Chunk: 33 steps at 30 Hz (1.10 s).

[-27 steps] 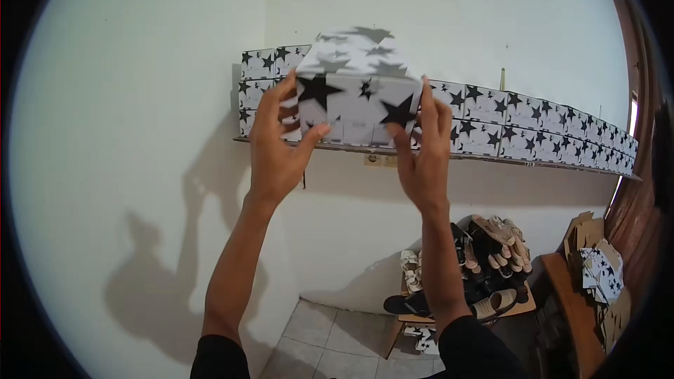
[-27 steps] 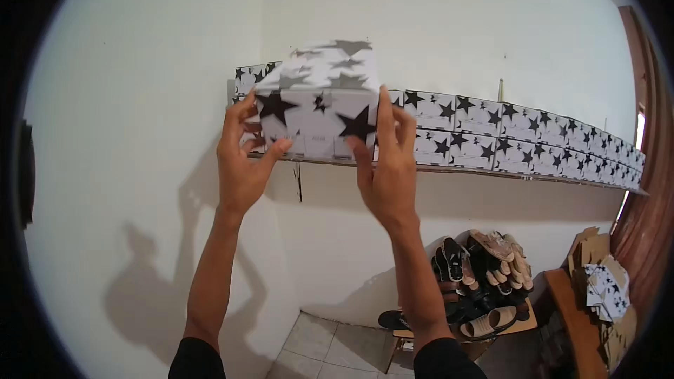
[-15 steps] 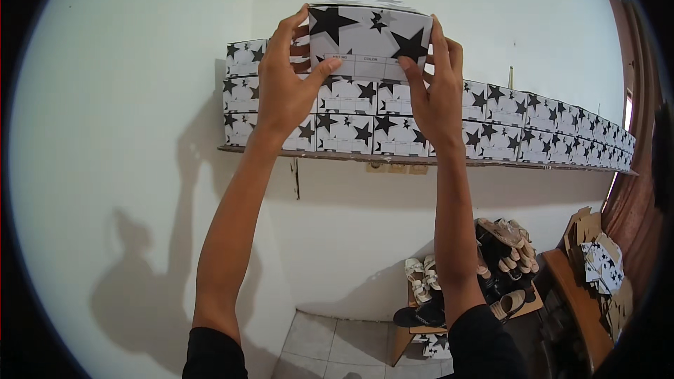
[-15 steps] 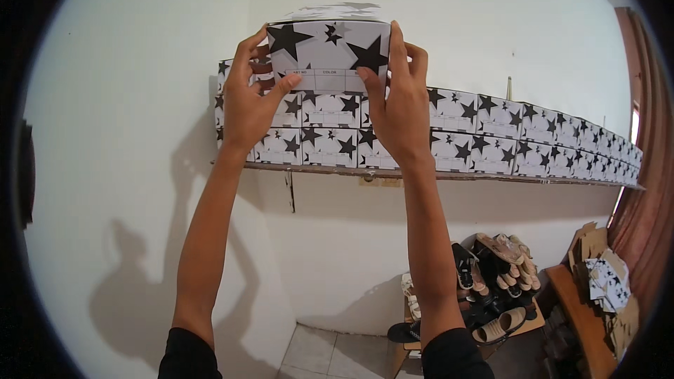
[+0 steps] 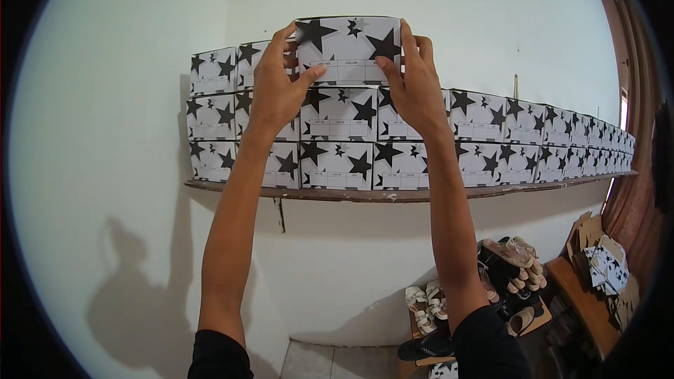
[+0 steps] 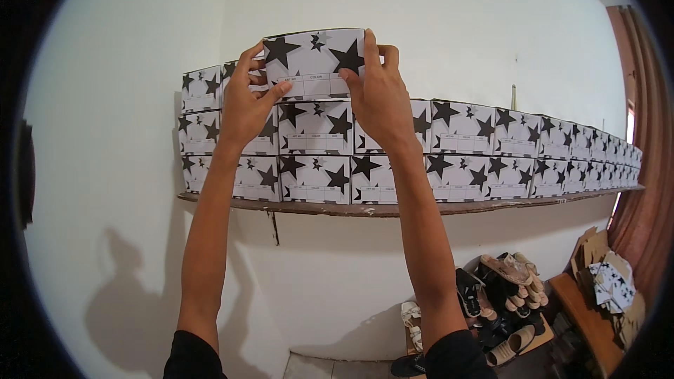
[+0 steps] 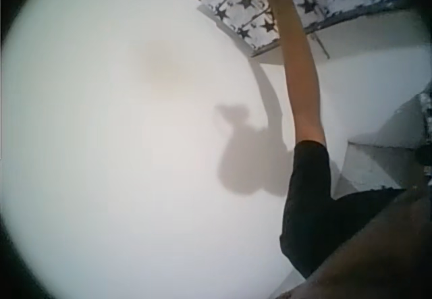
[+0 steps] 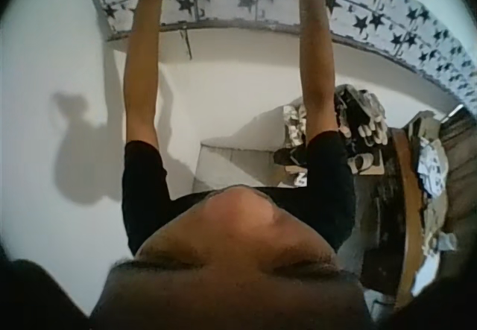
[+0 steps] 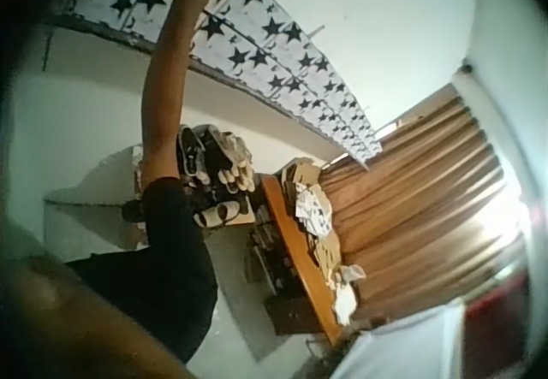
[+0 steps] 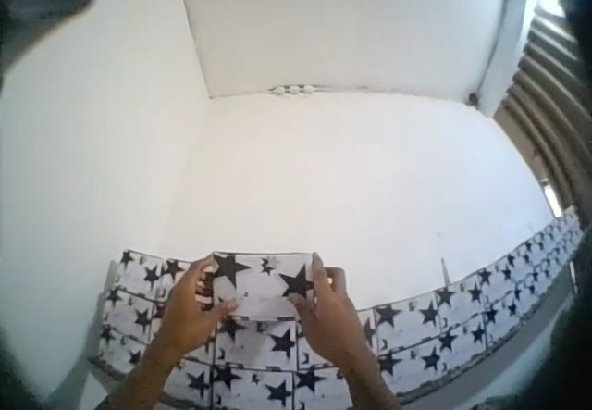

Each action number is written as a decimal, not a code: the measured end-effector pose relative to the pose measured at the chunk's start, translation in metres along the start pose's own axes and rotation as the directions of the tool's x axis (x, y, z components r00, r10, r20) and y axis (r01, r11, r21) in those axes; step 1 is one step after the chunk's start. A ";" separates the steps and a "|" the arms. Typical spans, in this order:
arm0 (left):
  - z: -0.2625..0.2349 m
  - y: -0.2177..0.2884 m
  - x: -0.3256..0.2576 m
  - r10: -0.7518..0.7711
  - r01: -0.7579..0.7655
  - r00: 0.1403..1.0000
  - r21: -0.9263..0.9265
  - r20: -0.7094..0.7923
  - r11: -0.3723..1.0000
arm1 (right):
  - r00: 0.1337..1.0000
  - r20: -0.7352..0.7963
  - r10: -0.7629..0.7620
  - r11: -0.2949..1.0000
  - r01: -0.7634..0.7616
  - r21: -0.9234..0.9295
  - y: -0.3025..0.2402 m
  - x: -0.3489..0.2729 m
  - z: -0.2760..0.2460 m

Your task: The recorder folds and assembles cardboard sheets into shoe boxes and adds tissue paper.

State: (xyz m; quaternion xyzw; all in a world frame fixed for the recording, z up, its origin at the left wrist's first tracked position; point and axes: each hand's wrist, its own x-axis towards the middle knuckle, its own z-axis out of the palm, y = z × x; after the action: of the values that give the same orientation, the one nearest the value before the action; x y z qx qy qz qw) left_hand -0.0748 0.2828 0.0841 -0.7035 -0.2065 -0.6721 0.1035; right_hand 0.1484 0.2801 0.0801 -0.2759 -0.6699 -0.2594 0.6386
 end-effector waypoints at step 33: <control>0.025 -0.084 -0.006 0.310 -0.289 0.950 0.250 -0.048 0.924 | 0.997 -0.049 0.062 0.983 -0.070 -0.170 0.019 -0.017 0.063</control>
State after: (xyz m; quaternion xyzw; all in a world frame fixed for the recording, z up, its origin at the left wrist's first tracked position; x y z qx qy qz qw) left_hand -0.0883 0.3673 0.0656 -0.6792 -0.1716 -0.6485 0.2979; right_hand 0.1172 0.3369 0.0598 -0.3463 -0.6216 -0.3009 0.6349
